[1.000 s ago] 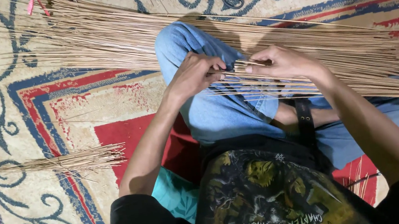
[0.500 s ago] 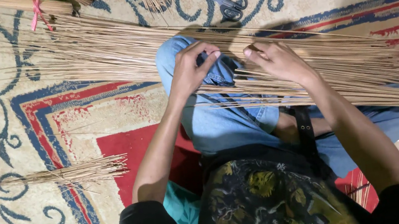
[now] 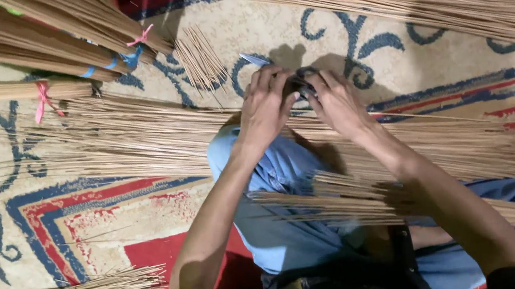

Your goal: Trimming and sorting thin wooden sticks using scissors while sitting on the floor.

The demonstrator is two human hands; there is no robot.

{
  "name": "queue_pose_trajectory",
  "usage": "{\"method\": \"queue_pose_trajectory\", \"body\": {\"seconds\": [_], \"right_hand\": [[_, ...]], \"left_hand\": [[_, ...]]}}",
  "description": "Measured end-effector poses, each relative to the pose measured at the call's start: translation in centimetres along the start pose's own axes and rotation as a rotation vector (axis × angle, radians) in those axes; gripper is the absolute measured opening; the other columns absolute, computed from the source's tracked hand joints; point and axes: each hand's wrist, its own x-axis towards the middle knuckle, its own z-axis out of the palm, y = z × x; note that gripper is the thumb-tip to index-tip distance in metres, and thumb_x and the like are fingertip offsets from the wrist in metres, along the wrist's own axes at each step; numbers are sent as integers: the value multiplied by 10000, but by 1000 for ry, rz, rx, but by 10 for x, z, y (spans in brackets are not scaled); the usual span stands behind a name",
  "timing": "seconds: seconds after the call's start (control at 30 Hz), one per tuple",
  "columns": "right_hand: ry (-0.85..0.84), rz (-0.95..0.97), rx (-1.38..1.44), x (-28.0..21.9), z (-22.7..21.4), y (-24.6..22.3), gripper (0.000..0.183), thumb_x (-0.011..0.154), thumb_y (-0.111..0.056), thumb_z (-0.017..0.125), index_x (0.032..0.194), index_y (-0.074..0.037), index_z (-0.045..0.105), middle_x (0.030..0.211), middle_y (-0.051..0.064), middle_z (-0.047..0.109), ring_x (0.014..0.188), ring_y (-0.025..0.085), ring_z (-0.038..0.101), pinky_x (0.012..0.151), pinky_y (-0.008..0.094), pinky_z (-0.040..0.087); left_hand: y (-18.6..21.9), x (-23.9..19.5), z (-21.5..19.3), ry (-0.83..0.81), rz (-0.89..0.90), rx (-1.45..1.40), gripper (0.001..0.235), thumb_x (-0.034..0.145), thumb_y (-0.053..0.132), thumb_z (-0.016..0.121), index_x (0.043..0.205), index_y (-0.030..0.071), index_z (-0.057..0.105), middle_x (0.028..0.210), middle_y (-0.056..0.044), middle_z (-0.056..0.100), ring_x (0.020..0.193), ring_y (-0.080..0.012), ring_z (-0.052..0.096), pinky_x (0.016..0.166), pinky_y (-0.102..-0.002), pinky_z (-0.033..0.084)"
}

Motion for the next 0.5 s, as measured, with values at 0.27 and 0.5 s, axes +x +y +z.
{"method": "queue_pose_trajectory", "body": {"seconds": [0.27,0.5], "right_hand": [[-14,-17,-118,7,32,15,377,914,-290,709,1242,-130,614,982,72,583,905,320,704,708,423,613],[-123,292,332,-8,13,13,352,856,-251,766,1201,-213,704,989,82,746,972,359,725,796,505,597]], "left_hand": [[-17,12,11,-72,-107,-49,382,981,224,671,1356,189,613,1304,-90,574,1353,-341,492,1001,-534,524],[8,0,-10,82,42,-67,227,1054,136,562,1247,126,680,1221,-83,598,1291,-331,560,1010,-480,527]]}}
